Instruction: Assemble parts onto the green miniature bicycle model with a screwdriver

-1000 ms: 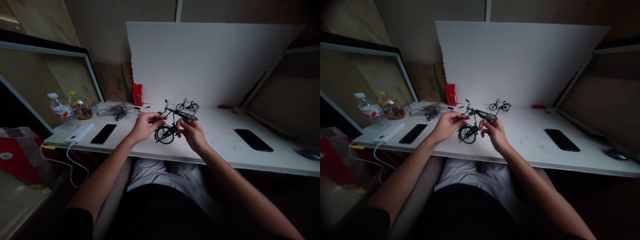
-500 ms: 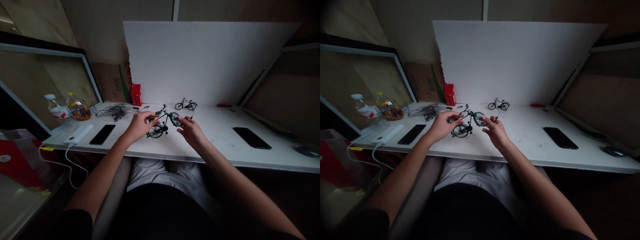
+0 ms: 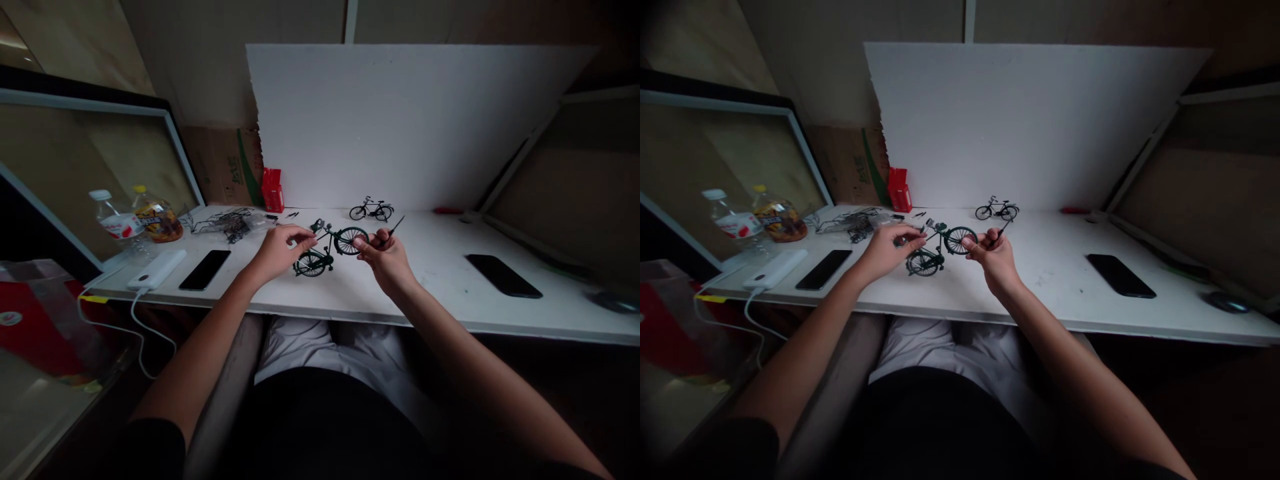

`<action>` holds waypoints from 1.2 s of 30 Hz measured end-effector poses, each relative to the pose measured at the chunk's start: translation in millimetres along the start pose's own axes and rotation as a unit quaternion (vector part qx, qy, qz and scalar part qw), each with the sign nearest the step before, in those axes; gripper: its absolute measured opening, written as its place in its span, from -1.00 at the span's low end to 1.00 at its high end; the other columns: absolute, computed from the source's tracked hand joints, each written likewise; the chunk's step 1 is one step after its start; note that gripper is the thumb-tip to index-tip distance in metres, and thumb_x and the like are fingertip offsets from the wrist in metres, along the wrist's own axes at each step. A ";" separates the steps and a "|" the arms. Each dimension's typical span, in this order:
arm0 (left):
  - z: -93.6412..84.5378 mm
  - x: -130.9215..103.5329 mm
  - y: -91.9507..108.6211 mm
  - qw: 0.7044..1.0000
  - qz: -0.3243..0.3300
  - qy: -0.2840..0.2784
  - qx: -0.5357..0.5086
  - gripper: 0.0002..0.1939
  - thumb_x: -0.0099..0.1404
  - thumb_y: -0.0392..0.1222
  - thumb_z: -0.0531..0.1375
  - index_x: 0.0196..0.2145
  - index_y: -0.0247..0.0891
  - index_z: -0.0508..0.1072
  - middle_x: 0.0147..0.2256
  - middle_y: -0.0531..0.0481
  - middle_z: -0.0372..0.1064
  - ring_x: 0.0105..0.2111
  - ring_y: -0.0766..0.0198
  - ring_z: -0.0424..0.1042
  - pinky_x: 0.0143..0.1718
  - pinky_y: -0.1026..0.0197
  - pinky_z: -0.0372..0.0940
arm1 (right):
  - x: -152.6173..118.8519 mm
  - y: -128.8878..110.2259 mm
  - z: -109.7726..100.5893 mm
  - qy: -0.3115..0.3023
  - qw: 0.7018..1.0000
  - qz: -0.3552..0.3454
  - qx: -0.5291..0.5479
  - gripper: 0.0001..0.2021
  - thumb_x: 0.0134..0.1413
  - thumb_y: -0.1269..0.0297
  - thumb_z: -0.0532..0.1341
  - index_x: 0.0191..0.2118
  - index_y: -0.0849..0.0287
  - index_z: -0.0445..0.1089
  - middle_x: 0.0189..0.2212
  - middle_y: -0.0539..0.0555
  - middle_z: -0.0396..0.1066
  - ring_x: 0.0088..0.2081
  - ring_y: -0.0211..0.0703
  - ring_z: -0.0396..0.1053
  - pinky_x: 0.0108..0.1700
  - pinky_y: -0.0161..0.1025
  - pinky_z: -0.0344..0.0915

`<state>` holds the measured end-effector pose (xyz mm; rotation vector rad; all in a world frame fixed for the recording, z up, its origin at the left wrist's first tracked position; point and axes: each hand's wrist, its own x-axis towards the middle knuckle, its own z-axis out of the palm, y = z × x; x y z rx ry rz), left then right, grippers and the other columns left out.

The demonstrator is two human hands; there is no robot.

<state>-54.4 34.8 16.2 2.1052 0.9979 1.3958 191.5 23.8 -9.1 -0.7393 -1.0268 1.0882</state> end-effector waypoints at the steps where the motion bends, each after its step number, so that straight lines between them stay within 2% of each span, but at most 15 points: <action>1: 1.0 -0.8 -1.1 1.000 0.009 -0.002 0.020 -0.79 0.30 -0.04 0.40 -0.19 -0.20 0.69 -0.16 -0.17 0.62 -0.18 0.09 0.50 -0.04 0.09 0.32 | 1.0 1.2 -0.2 0.011 1.000 -0.014 -0.003 -0.30 -0.36 0.23 0.65 -0.33 0.04 0.07 -0.40 -0.16 0.32 -0.33 -0.27 0.44 -0.38 -0.33 0.39; 4: 3.5 -3.5 -4.6 0.996 0.021 -0.002 0.084 -0.73 0.26 -0.02 0.42 -0.14 -0.20 0.68 -0.13 -0.17 0.61 -0.15 0.07 0.51 -0.01 0.07 0.33 | 4.4 3.1 -0.8 0.031 0.998 -0.059 -0.018 -0.31 -0.31 0.22 0.63 -0.33 0.03 0.04 -0.42 -0.15 0.34 -0.37 -0.27 0.42 -0.39 -0.31 0.41; 6: 5.0 -5.2 -5.3 0.993 -0.007 -0.011 0.117 -0.70 0.26 0.02 0.41 -0.17 -0.22 0.67 -0.18 -0.17 0.62 -0.21 0.07 0.51 -0.07 0.08 0.35 | 5.7 2.9 -1.0 0.040 0.994 -0.094 -0.025 -0.32 -0.27 0.23 0.62 -0.33 0.02 0.02 -0.44 -0.15 0.35 -0.36 -0.25 0.44 -0.40 -0.31 0.40; 8: 7.5 -6.6 -3.4 0.991 -0.058 -0.049 0.113 -0.66 0.30 0.10 0.35 -0.27 -0.26 0.66 -0.29 -0.17 0.61 -0.32 0.10 0.51 -0.18 0.10 0.37 | 4.6 1.9 -0.5 0.049 0.989 -0.137 -0.037 -0.33 -0.23 0.25 0.61 -0.31 0.01 0.02 -0.42 -0.15 0.38 -0.32 -0.21 0.48 -0.42 -0.31 0.40; 11: 14.4 -7.2 3.9 0.974 -0.157 -0.159 -0.035 -0.47 0.37 0.27 0.23 -0.25 -0.32 0.62 -0.31 -0.22 0.61 -0.41 0.14 0.53 -0.28 0.12 0.41 | -3.7 2.1 3.0 0.054 0.970 -0.221 -0.089 -0.39 -0.10 0.27 0.57 -0.28 -0.01 0.03 -0.39 -0.12 0.45 -0.29 -0.16 0.52 -0.39 -0.26 0.45; 13: 19.9 -6.8 8.8 0.927 -0.227 -0.222 -0.200 -0.32 0.37 0.41 0.13 -0.09 -0.33 0.59 -0.21 -0.29 0.62 -0.34 0.08 0.59 -0.25 0.08 0.45 | -12.7 5.2 6.8 0.032 0.944 -0.297 -0.142 -0.48 0.03 0.34 0.50 -0.28 -0.01 0.05 -0.36 -0.09 0.51 -0.26 -0.12 0.55 -0.33 -0.19 0.48; 15: 24.5 -6.1 10.9 0.868 -0.272 -0.246 -0.335 -0.25 0.34 0.49 0.09 -0.04 -0.31 0.55 -0.15 -0.31 0.61 -0.23 -0.01 0.62 -0.17 0.00 0.48 | -21.4 10.9 10.4 -0.020 0.903 -0.378 -0.204 -0.56 0.11 0.45 0.44 -0.28 -0.01 0.10 -0.33 -0.04 0.56 -0.22 -0.08 0.57 -0.29 -0.14 0.47; 17: 27.5 -5.7 9.5 0.837 -0.287 -0.233 -0.403 -0.31 0.31 0.47 0.15 -0.10 -0.27 0.55 -0.20 -0.24 0.60 -0.22 0.01 0.60 -0.14 -0.03 0.49 | -27.2 17.9 12.5 -0.093 0.853 -0.445 -0.257 -0.60 0.12 0.54 0.39 -0.29 -0.01 0.14 -0.29 -0.01 0.59 -0.22 -0.06 0.57 -0.28 -0.11 0.46; 18: 28.3 -5.7 7.7 0.837 -0.288 -0.218 -0.412 -0.38 0.31 0.41 0.21 -0.14 -0.26 0.54 -0.25 -0.18 0.58 -0.25 0.05 0.59 -0.14 -0.01 0.49 | -28.7 21.3 12.8 -0.125 0.831 -0.467 -0.276 -0.61 0.12 0.57 0.36 -0.29 -0.01 0.16 -0.27 0.00 0.60 -0.21 -0.06 0.57 -0.27 -0.10 0.46; 20: 28.9 -6.1 3.7 0.857 -0.272 -0.192 -0.393 -0.53 0.31 0.26 0.31 -0.20 -0.25 0.54 -0.32 -0.09 0.54 -0.29 0.16 0.54 -0.17 0.08 0.47 | -29.5 26.3 12.1 -0.174 0.804 -0.483 -0.300 -0.65 0.14 0.60 0.31 -0.29 -0.01 0.18 -0.24 0.01 0.60 -0.21 -0.06 0.56 -0.27 -0.09 0.44; 23: 27.1 -6.3 -0.9 0.910 -0.220 -0.180 -0.301 -0.63 0.31 0.10 0.37 -0.17 -0.28 0.59 -0.22 -0.10 0.56 -0.25 0.22 0.52 -0.19 0.19 0.41 | -29.4 27.9 9.6 -0.221 0.802 -0.450 -0.324 -0.68 0.19 0.50 0.36 -0.22 -0.03 0.22 -0.20 0.03 0.58 -0.18 -0.05 0.53 -0.26 -0.08 0.42; 26: 21.9 -4.9 -2.5 0.940 -0.191 -0.174 -0.225 -0.58 0.31 0.03 0.38 0.01 -0.29 0.60 -0.03 -0.21 0.57 -0.13 0.15 0.55 -0.11 0.16 0.39 | -31.5 24.5 8.5 -0.248 0.811 -0.416 -0.328 -0.61 0.11 0.31 0.49 -0.15 -0.03 0.24 -0.16 0.06 0.57 -0.17 -0.01 0.49 -0.24 -0.05 0.41; 29: 13.5 -2.3 -1.1 0.953 -0.166 -0.166 -0.190 -0.55 0.30 -0.03 0.39 0.08 -0.27 0.59 0.08 -0.24 0.54 -0.01 0.06 0.54 0.03 0.06 0.39 | -32.4 22.6 8.9 -0.200 0.838 -0.381 -0.334 -0.70 0.23 0.28 0.41 -0.09 -0.02 0.26 -0.17 0.08 0.54 -0.24 -0.06 0.43 -0.25 -0.07 0.35; 32: 3.4 -0.9 4.8 0.962 -0.122 -0.190 -0.155 -0.57 0.33 -0.05 0.37 0.10 -0.23 0.60 0.13 -0.22 0.53 0.12 -0.01 0.50 0.18 -0.03 0.33 | -25.3 26.3 6.4 -0.104 0.872 -0.345 -0.330 -0.85 0.35 0.27 0.28 -0.10 0.00 0.27 -0.18 0.08 0.48 -0.25 -0.08 0.38 -0.21 -0.07 0.33; 36: -6.4 -1.3 17.5 0.966 -0.067 -0.216 -0.125 -0.56 0.37 -0.02 0.33 0.15 -0.19 0.58 0.17 -0.21 0.50 0.19 -0.01 0.45 0.24 -0.03 0.30 | -4.5 38.7 -7.3 -0.007 0.899 -0.296 -0.322 -0.76 0.33 0.11 0.31 -0.04 0.02 0.27 -0.06 0.11 0.39 -0.15 -0.07 0.35 -0.08 -0.04 0.34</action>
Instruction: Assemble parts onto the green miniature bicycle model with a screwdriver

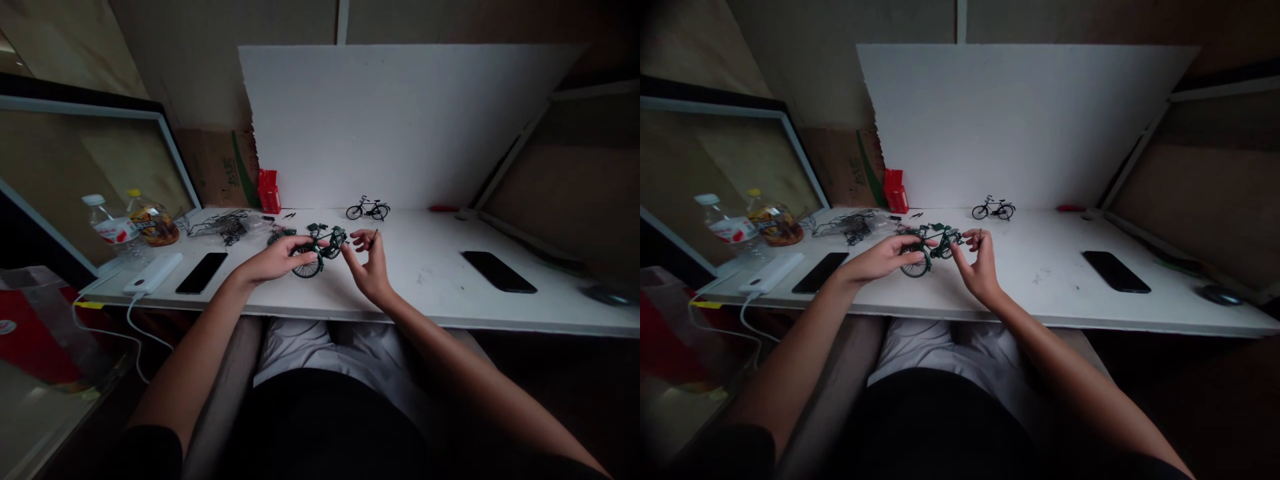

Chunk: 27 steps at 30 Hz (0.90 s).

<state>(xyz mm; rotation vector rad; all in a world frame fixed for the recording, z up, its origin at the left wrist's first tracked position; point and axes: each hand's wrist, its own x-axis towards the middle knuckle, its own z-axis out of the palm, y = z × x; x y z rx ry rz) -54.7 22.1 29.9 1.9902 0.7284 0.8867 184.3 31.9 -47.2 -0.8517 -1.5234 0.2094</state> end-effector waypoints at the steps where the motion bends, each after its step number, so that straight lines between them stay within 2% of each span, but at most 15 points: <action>1: -0.1 -0.9 2.9 1.000 0.008 -0.001 0.006 -0.55 0.38 -0.02 0.33 0.16 -0.20 0.57 0.18 -0.21 0.50 0.18 -0.01 0.45 0.23 -0.02 0.31 | 1.8 7.4 -0.3 -0.002 1.000 0.024 0.007 -0.75 0.34 0.07 0.30 -0.04 0.02 0.27 -0.05 0.11 0.39 -0.12 -0.06 0.35 -0.04 -0.03 0.34; 5: 0.4 -1.3 6.3 0.999 0.027 0.017 0.040 -0.54 0.40 -0.02 0.30 0.17 -0.24 0.57 0.17 -0.23 0.50 0.18 -0.02 0.46 0.24 -0.04 0.31 | 7.2 26.8 -0.2 -0.032 0.984 0.126 0.118 -0.67 0.31 -0.08 0.28 -0.19 0.02 0.21 -0.02 0.08 0.39 -0.02 -0.07 0.38 -0.01 -0.05 0.39; 9: -4.1 1.4 -4.0 0.997 0.048 0.042 0.043 -0.59 0.38 -0.01 0.33 0.09 -0.24 0.62 0.11 -0.21 0.55 0.12 -0.01 0.50 0.24 -0.03 0.31 | 9.7 22.9 1.2 -0.075 0.946 0.194 0.248 -0.52 0.17 -0.11 0.39 -0.27 0.01 0.09 -0.19 0.00 0.36 -0.10 -0.09 0.44 -0.21 -0.16 0.46; 11: -8.0 2.8 -10.5 0.996 0.049 0.070 0.028 -0.61 0.35 0.00 0.36 0.03 -0.26 0.65 0.06 -0.22 0.58 0.08 -0.01 0.52 0.22 -0.03 0.33 | 9.8 15.5 1.2 -0.085 0.940 0.193 0.267 -0.48 0.14 -0.10 0.42 -0.27 0.01 0.06 -0.30 -0.05 0.33 -0.21 -0.12 0.47 -0.31 -0.21 0.43; 14: -12.8 4.4 -17.7 0.992 0.027 0.118 -0.022 -0.59 0.30 0.02 0.40 0.00 -0.29 0.65 0.03 -0.23 0.60 0.05 0.00 0.54 0.18 -0.01 0.35 | 9.6 3.3 0.8 -0.077 0.947 0.166 0.263 -0.47 0.14 -0.06 0.45 -0.27 0.00 0.04 -0.36 -0.09 0.30 -0.34 -0.20 0.43 -0.36 -0.24 0.39; 20: -13.0 8.1 -26.3 0.982 -0.028 0.169 -0.081 -0.56 0.21 0.14 0.45 -0.17 -0.31 0.69 -0.12 -0.24 0.64 -0.17 0.07 0.59 -0.11 0.12 0.42 | 13.8 -10.0 2.3 -0.047 0.951 0.133 0.275 -0.43 0.09 -0.01 0.48 -0.29 0.00 0.01 -0.38 -0.12 0.24 -0.36 -0.23 0.41 -0.27 -0.20 0.45; 24: -12.0 9.9 -31.2 0.976 -0.029 0.192 -0.098 -0.60 0.15 0.09 0.49 -0.22 -0.30 0.69 -0.18 -0.20 0.65 -0.22 0.12 0.58 -0.16 0.16 0.42 | 16.5 -11.0 1.5 -0.022 0.950 0.130 0.284 -0.49 0.19 -0.09 0.40 -0.30 0.01 0.03 -0.39 -0.10 0.26 -0.36 -0.24 0.39 -0.23 -0.20 0.45; 27: -12.6 10.3 -33.6 0.972 -0.036 0.200 -0.113 -0.60 0.14 0.07 0.50 -0.21 -0.31 0.68 -0.19 -0.20 0.65 -0.26 0.15 0.58 -0.20 0.17 0.42 | 16.9 -12.0 0.5 -0.009 0.952 0.135 0.276 -0.46 0.14 -0.11 0.42 -0.30 0.00 0.02 -0.35 -0.07 0.33 -0.31 -0.22 0.40 -0.20 -0.19 0.47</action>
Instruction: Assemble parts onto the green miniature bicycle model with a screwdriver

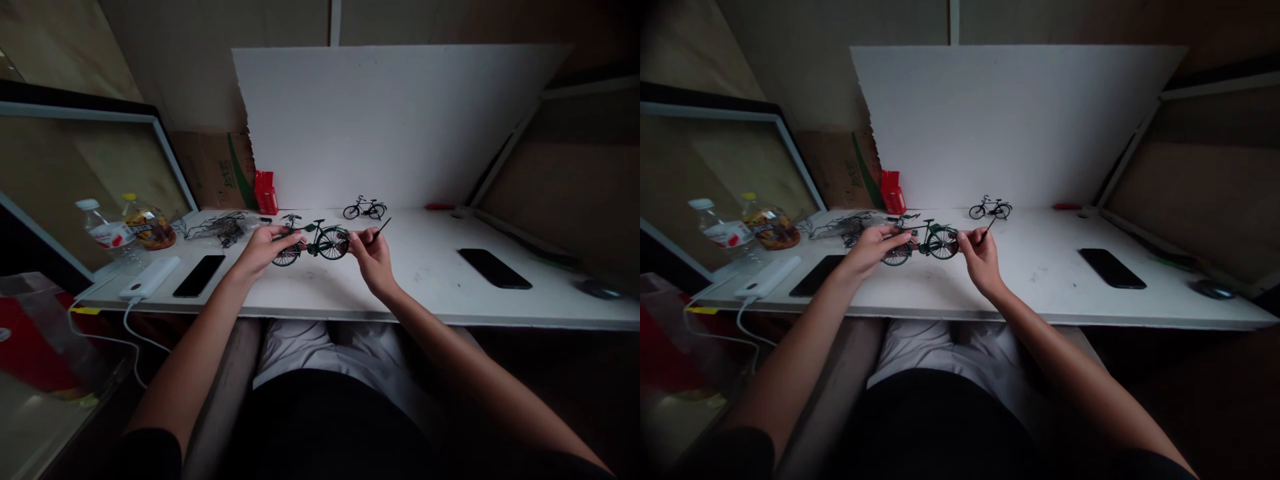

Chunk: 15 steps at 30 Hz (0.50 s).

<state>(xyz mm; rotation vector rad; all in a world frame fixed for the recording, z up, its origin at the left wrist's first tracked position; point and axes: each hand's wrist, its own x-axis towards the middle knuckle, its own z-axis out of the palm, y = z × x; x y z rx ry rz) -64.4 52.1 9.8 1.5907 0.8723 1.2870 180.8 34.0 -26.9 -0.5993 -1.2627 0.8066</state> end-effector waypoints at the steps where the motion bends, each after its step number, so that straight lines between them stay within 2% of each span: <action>1: -0.2 0.2 -0.3 1.000 -0.001 0.004 -0.002 -0.59 0.14 0.07 0.50 -0.21 -0.31 0.68 -0.19 -0.19 0.65 -0.27 0.15 0.58 -0.21 0.17 0.42 | -0.3 -0.4 0.2 0.005 1.000 0.002 -0.005 -0.46 0.14 -0.11 0.42 -0.29 0.00 0.01 -0.32 -0.06 0.37 -0.29 -0.20 0.41 -0.17 -0.17 0.48; 5: 0.5 0.1 1.0 1.000 0.014 0.014 0.000 -0.57 0.13 0.08 0.51 -0.21 -0.33 0.68 -0.19 -0.20 0.65 -0.24 0.12 0.58 -0.19 0.15 0.43 | -1.0 -0.8 1.4 0.025 1.000 0.008 -0.005 -0.45 0.13 -0.09 0.42 -0.29 0.00 -0.01 -0.24 -0.01 0.43 -0.24 -0.18 0.45 -0.08 -0.11 0.49; 10: 3.2 -0.9 3.1 0.999 0.038 0.018 0.011 -0.59 0.19 0.09 0.46 -0.20 -0.34 0.68 -0.18 -0.22 0.65 -0.17 0.09 0.59 -0.12 0.13 0.43 | 0.6 1.7 0.6 0.032 0.999 0.028 0.019 -0.43 0.05 -0.04 0.49 -0.30 0.02 0.03 -0.26 -0.03 0.45 -0.22 -0.20 0.44 0.00 -0.08 0.49; 15: 5.0 0.1 0.6 0.999 0.034 0.039 -0.006 -0.58 0.16 0.10 0.48 -0.22 -0.32 0.69 -0.18 -0.21 0.65 -0.19 0.09 0.60 -0.11 0.13 0.44 | 2.1 2.9 -1.1 0.027 0.999 0.041 0.018 -0.44 0.05 -0.05 0.49 -0.30 0.02 0.04 -0.25 -0.01 0.47 -0.18 -0.17 0.47 0.07 -0.06 0.48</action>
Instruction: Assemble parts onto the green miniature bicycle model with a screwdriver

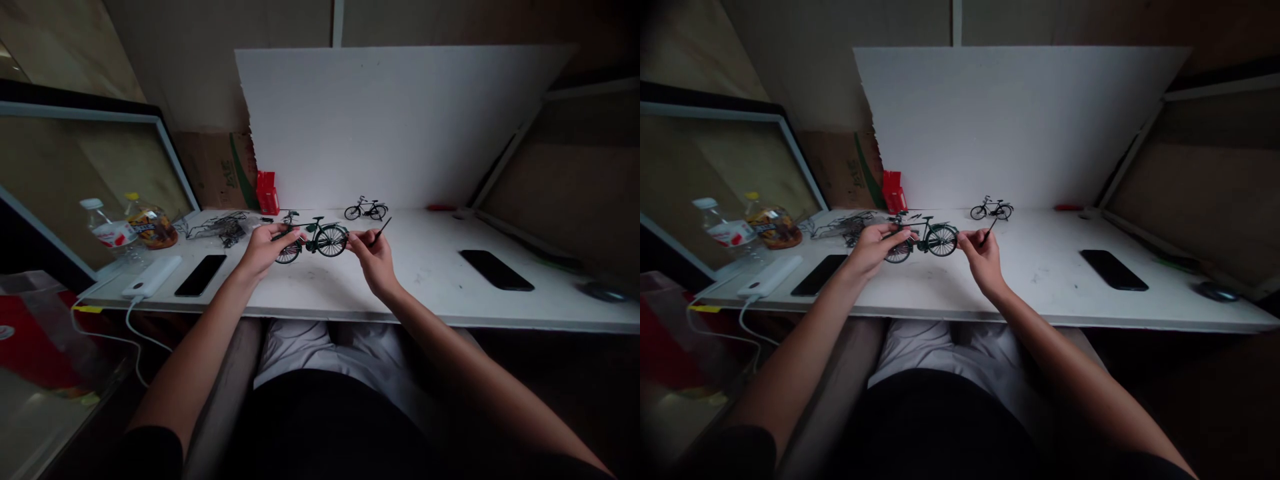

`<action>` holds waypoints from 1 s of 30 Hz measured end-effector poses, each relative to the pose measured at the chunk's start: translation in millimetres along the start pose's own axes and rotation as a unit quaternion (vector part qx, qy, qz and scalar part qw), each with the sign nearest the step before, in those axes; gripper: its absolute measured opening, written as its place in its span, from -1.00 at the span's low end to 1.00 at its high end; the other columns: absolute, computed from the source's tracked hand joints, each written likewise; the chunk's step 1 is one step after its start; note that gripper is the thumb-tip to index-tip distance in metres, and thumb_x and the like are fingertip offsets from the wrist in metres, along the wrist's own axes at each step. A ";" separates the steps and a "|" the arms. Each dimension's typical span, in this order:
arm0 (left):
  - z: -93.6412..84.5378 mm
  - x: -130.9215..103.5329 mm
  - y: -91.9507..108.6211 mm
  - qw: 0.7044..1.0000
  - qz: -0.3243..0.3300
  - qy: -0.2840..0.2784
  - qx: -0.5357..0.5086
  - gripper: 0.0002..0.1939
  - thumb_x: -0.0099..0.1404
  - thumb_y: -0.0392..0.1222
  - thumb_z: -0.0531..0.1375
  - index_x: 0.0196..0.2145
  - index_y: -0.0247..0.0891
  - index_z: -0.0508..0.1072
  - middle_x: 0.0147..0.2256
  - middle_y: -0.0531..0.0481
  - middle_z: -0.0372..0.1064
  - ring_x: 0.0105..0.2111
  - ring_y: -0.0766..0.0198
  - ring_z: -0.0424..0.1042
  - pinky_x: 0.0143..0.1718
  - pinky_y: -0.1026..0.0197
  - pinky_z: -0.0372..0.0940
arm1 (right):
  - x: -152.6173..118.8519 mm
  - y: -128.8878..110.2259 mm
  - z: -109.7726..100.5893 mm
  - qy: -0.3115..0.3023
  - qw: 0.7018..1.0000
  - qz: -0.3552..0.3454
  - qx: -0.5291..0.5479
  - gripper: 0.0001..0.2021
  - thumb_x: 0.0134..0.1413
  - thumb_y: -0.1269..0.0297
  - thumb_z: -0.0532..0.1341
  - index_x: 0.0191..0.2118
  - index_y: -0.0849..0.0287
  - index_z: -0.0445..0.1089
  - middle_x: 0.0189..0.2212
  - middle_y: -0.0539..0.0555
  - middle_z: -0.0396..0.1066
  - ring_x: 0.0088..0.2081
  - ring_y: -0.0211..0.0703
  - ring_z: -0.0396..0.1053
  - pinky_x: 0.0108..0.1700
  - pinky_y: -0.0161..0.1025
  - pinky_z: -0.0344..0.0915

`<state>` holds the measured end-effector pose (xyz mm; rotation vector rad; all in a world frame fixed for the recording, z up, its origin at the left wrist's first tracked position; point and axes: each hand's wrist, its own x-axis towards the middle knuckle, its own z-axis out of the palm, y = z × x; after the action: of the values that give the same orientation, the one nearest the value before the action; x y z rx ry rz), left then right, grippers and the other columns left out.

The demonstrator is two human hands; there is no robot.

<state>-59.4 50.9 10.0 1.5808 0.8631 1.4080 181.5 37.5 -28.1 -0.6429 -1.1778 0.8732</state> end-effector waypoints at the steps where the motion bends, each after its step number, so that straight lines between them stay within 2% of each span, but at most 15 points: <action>1: 0.1 0.3 -0.6 1.000 -0.001 0.002 -0.007 -0.58 0.15 0.10 0.49 -0.22 -0.32 0.69 -0.19 -0.21 0.65 -0.18 0.08 0.60 -0.09 0.12 0.44 | 0.3 0.3 -0.2 0.001 1.000 0.003 0.004 -0.44 0.05 -0.04 0.49 -0.31 0.02 0.04 -0.25 -0.01 0.48 -0.18 -0.17 0.48 0.08 -0.05 0.47; 5: -0.7 1.3 -2.2 0.999 -0.007 0.011 -0.040 -0.56 0.11 0.09 0.52 -0.23 -0.34 0.68 -0.18 -0.22 0.65 -0.17 0.08 0.61 -0.05 0.10 0.44 | 0.7 1.5 -0.6 0.001 0.999 0.018 0.029 -0.45 0.02 0.01 0.51 -0.32 0.03 0.06 -0.24 -0.01 0.49 -0.17 -0.17 0.49 0.09 -0.06 0.46; 14: -3.2 3.5 -5.6 0.995 -0.035 0.037 -0.083 -0.52 0.05 0.08 0.54 -0.20 -0.34 0.67 -0.14 -0.22 0.65 -0.19 0.11 0.60 -0.12 0.12 0.47 | -5.4 1.7 2.5 -0.047 0.998 0.041 0.013 -0.42 -0.01 0.06 0.53 -0.32 0.03 0.03 -0.24 -0.01 0.49 -0.22 -0.18 0.46 0.02 -0.09 0.43; 21: -4.6 4.0 -5.1 0.997 -0.024 0.030 -0.059 -0.52 0.08 0.10 0.52 -0.21 -0.35 0.68 -0.14 -0.24 0.65 -0.19 0.11 0.60 -0.11 0.14 0.45 | -6.2 4.3 0.3 -0.060 0.997 0.047 0.006 -0.43 0.01 0.01 0.52 -0.31 0.03 0.05 -0.20 0.00 0.47 -0.18 -0.18 0.45 0.02 -0.10 0.45; 25: -4.6 4.1 -5.4 0.998 -0.009 0.031 -0.045 -0.53 0.09 0.11 0.52 -0.22 -0.35 0.68 -0.15 -0.24 0.65 -0.17 0.09 0.60 -0.08 0.12 0.45 | -6.8 6.7 -0.8 -0.074 0.996 0.053 -0.003 -0.41 -0.02 0.03 0.54 -0.31 0.03 0.05 -0.27 -0.05 0.42 -0.22 -0.21 0.43 -0.07 -0.17 0.43; 30: -3.2 2.8 -2.9 0.999 -0.003 0.033 -0.030 -0.56 0.11 0.10 0.51 -0.22 -0.32 0.68 -0.16 -0.22 0.65 -0.13 0.05 0.60 -0.02 0.08 0.44 | -4.1 8.4 -3.4 -0.065 0.997 0.043 -0.015 -0.42 -0.02 0.05 0.53 -0.30 0.03 0.04 -0.25 -0.04 0.44 -0.23 -0.21 0.42 -0.11 -0.18 0.40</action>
<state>-62.2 55.1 8.6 1.4919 0.8561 1.4752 182.1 38.5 -38.0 -0.6740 -1.2900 0.9830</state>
